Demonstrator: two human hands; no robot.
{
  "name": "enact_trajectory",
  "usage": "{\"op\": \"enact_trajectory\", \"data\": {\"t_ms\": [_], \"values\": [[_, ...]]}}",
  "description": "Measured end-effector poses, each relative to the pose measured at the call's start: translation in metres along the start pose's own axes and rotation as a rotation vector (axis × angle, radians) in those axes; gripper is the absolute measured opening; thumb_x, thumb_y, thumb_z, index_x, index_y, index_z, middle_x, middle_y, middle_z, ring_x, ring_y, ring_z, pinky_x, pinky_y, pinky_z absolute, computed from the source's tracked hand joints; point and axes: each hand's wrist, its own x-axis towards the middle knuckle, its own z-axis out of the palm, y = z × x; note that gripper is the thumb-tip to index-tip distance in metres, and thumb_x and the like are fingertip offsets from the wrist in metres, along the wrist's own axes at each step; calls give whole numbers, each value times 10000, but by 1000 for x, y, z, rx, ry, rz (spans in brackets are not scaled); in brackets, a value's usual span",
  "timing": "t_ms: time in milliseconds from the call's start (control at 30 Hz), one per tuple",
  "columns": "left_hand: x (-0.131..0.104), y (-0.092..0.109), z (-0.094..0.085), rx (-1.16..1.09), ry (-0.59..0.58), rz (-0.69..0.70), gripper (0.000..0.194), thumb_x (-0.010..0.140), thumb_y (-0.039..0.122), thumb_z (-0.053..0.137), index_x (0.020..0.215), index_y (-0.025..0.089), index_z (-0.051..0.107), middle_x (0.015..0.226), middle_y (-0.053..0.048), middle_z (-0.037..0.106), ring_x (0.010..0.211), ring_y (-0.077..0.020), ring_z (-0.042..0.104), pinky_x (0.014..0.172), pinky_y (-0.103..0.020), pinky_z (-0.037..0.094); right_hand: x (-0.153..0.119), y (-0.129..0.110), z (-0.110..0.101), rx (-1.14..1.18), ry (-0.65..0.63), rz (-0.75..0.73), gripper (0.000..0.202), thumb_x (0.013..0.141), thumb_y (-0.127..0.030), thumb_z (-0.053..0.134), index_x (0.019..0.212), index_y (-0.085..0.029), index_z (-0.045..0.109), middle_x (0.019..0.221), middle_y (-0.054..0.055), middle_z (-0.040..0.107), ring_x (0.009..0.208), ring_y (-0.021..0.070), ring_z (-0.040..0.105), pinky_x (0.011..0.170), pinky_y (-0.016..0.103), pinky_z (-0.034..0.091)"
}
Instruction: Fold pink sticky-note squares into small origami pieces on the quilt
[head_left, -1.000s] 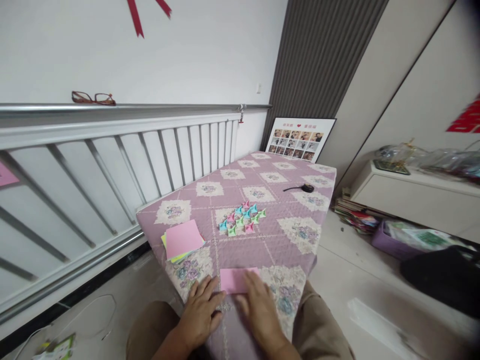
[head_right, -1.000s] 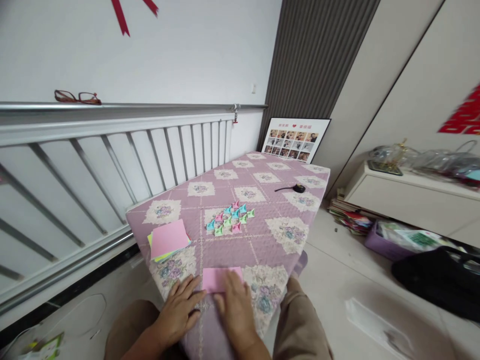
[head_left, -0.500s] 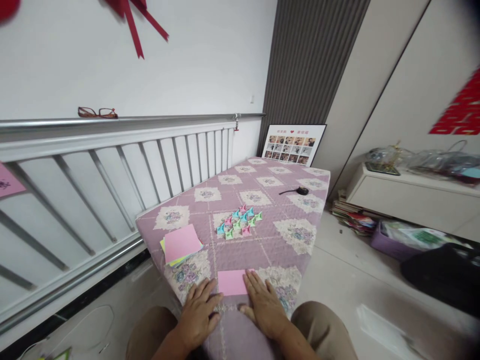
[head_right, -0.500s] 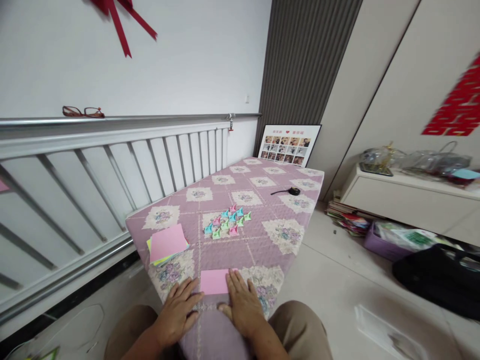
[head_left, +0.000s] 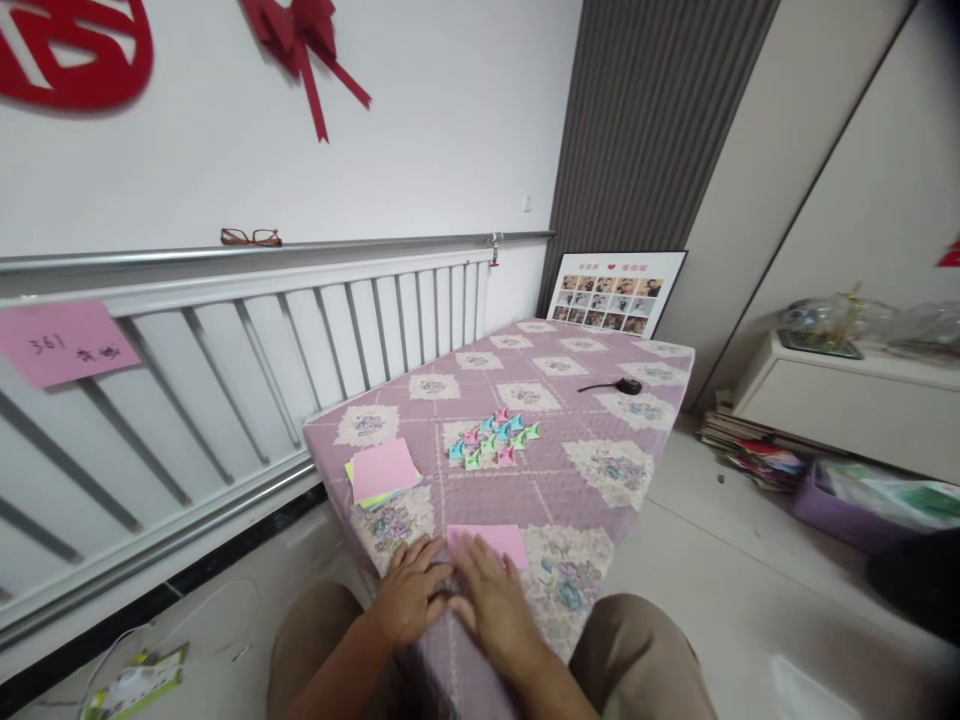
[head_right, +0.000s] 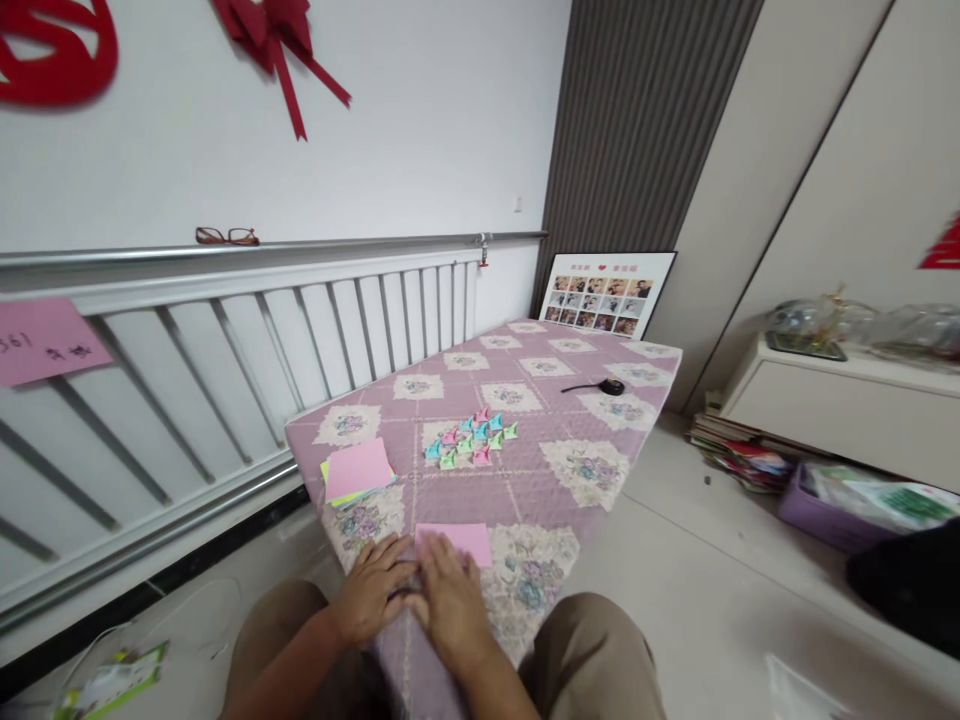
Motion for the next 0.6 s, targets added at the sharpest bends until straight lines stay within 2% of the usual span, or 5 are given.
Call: {"op": "enact_trajectory", "data": {"t_ms": [100,200,367,533,600], "values": [[0,0,1,-1,-4,-6,493,847,353,515,1335,326,450,1522,-8,265,1396,-264,182,1115,-525,118,-4,-10,11,40,-94,-24,626,854,-402,491,1429,-196,351,1498,86,315,1393,261,238,1107,478,188],[0,-1,5,9,26,-14,535,818,313,543,1342,353,444,1516,-8,278,1387,-277,199,1103,-534,140,-15,14,8,-11,-24,84,503,886,-408,432,1360,-243,466,1491,37,339,1391,270,241,1096,495,198],[2,0,12,-17,92,-34,455,836,319,540,1286,369,501,1484,-2,339,1365,-277,245,1093,-543,149,-31,59,-2,-105,141,268,523,905,-441,370,1347,-186,486,1451,50,408,1369,275,294,1075,484,254],[15,4,12,35,223,19,252,839,291,572,1084,270,625,1429,-22,407,1342,-261,269,1093,-453,230,-33,68,5,-126,237,257,493,895,-446,390,1299,-207,542,1406,50,473,1336,280,357,1048,484,303],[24,6,9,124,208,95,168,849,263,572,1001,223,631,1359,-37,478,1291,-239,344,1070,-395,286,-32,70,9,-134,259,243,478,891,-437,403,1286,-213,555,1391,50,491,1323,281,378,1038,482,318]]}}
